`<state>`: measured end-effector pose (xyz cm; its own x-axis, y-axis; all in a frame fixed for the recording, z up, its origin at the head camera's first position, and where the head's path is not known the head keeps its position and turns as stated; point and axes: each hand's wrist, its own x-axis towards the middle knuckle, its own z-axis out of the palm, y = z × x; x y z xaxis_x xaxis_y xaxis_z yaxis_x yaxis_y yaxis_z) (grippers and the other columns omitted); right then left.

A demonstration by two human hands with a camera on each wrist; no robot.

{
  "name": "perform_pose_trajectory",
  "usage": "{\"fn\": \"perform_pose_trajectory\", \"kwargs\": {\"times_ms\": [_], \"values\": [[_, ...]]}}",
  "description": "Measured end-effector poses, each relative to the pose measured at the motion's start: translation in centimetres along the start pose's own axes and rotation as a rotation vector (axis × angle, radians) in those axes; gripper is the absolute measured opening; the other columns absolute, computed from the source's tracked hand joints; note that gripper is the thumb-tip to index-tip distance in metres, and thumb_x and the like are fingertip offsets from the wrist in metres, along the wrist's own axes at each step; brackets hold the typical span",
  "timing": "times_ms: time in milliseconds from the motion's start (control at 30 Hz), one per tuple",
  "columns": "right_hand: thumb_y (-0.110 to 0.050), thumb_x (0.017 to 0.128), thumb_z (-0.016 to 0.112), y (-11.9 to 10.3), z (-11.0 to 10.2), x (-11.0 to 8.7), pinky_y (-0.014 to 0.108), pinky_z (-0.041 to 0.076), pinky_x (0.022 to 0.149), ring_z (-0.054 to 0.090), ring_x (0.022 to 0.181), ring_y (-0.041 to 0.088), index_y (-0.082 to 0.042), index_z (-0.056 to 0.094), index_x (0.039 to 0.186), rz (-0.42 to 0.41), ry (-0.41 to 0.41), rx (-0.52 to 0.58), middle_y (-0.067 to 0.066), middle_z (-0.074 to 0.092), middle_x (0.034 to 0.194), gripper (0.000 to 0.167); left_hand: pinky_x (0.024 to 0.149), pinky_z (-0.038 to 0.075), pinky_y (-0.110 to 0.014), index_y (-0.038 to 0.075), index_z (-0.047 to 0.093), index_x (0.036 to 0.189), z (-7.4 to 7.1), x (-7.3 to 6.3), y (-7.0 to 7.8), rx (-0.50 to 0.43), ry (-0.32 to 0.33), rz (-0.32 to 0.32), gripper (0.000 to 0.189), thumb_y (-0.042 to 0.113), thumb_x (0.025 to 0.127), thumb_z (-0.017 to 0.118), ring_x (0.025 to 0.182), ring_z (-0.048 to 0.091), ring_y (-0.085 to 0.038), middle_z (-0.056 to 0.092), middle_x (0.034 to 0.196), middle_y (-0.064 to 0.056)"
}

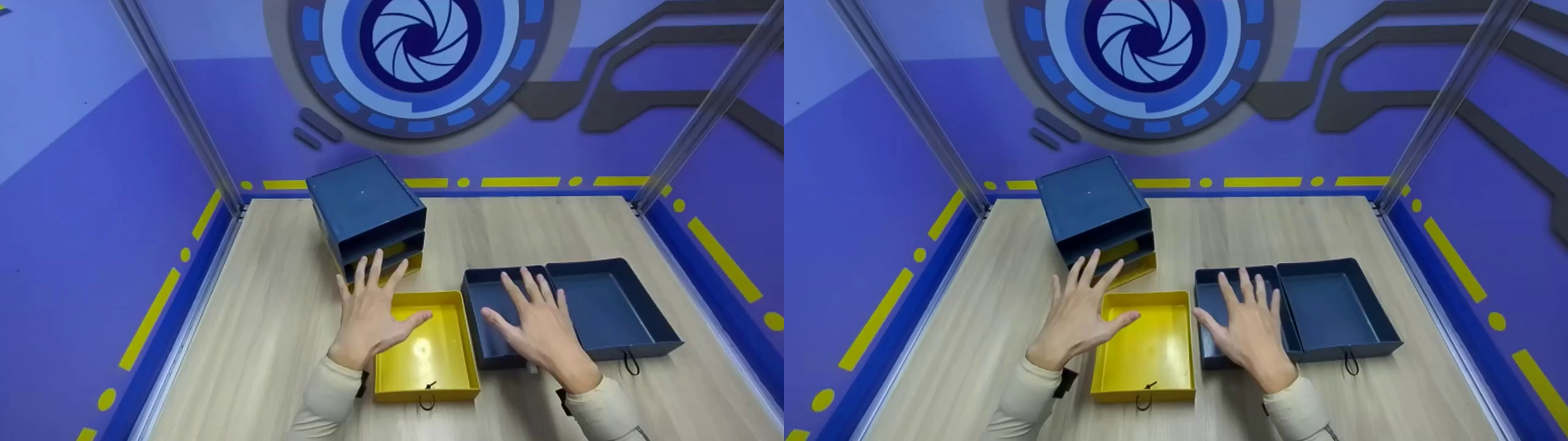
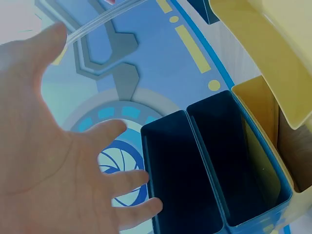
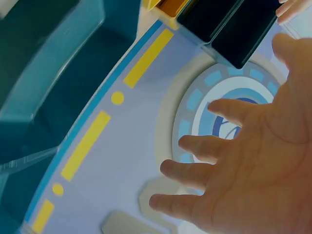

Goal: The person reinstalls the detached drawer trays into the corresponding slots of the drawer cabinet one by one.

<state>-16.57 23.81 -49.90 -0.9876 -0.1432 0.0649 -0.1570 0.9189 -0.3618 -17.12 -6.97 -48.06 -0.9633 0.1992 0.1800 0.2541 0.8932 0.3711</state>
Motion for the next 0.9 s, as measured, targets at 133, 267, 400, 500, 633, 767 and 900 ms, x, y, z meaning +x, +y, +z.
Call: {"fn": "perform_pose_trajectory", "kwargs": {"times_ms": [133, 267, 400, 500, 633, 767, 900], "values": [[-0.065, 0.107, 0.047, -1.0, 0.7, 1.4, 0.073, 0.015, 0.126, 0.026, 0.159, 0.052, -0.014, 0.034, 0.168, -0.013, -0.012, 0.145, 0.024, 0.028, 0.174, 0.081, 0.122, 0.018, -0.08, 0.031, 0.038, 0.167, 0.0, 0.2, -0.7, -0.052, 0.127, 0.012, 0.082, 0.068, 0.097, 0.062, 0.16, 0.028, -0.044, 0.026, 0.177, -0.014], [-0.059, 0.111, 0.041, -2.6, 1.2, 3.9, 0.067, 0.028, 0.126, 0.037, 0.156, 0.046, -0.012, 0.033, 0.168, -0.021, -0.026, 0.383, 0.022, 0.035, 0.172, 0.074, 0.122, 0.024, -0.077, 0.023, 0.04, 0.166, 0.3, 0.7, -1.5, -0.128, 0.305, 0.003, 0.077, 0.057, 0.101, 0.064, 0.159, 0.032, -0.044, 0.029, 0.175, -0.017], [-0.055, 0.114, 0.034, -4.3, 1.1, 7.3, 0.06, 0.033, 0.126, 0.042, 0.155, 0.041, -0.011, 0.031, 0.168, -0.004, -0.054, 0.661, 0.02, 0.038, 0.17, 0.07, 0.125, 0.029, -0.07, 0.015, 0.038, 0.166, 0.4, 1.5, -2.3, -0.245, 0.441, -0.05, 0.079, 0.051, 0.102, 0.065, 0.159, 0.029, -0.045, 0.025, 0.175, -0.022], [-0.052, 0.116, 0.029, -5.8, 0.9, 10.1, 0.06, 0.028, 0.129, 0.035, 0.159, 0.041, -0.01, 0.024, 0.17, 0.013, -0.105, 0.854, 0.02, 0.03, 0.174, 0.07, 0.127, 0.027, -0.066, 0.011, 0.034, 0.167, 0.3, 2.2, -3.1, -0.364, 0.48, -0.111, 0.081, 0.049, 0.103, 0.064, 0.161, 0.025, -0.045, 0.019, 0.177, -0.021], [-0.052, 0.115, 0.022, -7.8, 1.1, 13.3, 0.06, 0.019, 0.132, 0.02, 0.165, 0.041, -0.011, 0.01, 0.173, 0.029, -0.192, 1.038, 0.017, 0.011, 0.18, 0.072, 0.129, 0.023, -0.067, 0.011, 0.027, 0.17, 0.2, 3.4, -4.3, -0.512, 0.463, -0.196, 0.083, 0.049, 0.104, 0.061, 0.163, 0.02, -0.044, 0.01, 0.18, -0.016], [-0.055, 0.114, 0.02, -9.3, 2.0, 15.3, 0.061, 0.015, 0.133, 0.01, 0.167, 0.038, -0.013, 0.003, 0.173, 0.017, -0.235, 1.128, 0.013, 0.003, 0.181, 0.074, 0.13, 0.02, -0.066, 0.011, 0.024, 0.17, 0.9, 4.3, -5.2, -0.598, 0.433, -0.21, 0.081, 0.046, 0.106, 0.059, 0.165, 0.019, -0.042, 0.01, 0.18, -0.015], [-0.055, 0.113, 0.015, -10.0, 3.2, 15.9, 0.064, 0.014, 0.132, 0.008, 0.168, 0.037, -0.014, 0.0, 0.173, -0.017, -0.251, 1.161, 0.012, 0.002, 0.181, 0.075, 0.131, 0.022, -0.061, 0.01, 0.026, 0.17, 2.0, 4.5, -5.8, -0.618, 0.443, -0.19, 0.078, 0.04, 0.107, 0.06, 0.164, 0.024, -0.038, 0.015, 0.179, -0.016]]}}
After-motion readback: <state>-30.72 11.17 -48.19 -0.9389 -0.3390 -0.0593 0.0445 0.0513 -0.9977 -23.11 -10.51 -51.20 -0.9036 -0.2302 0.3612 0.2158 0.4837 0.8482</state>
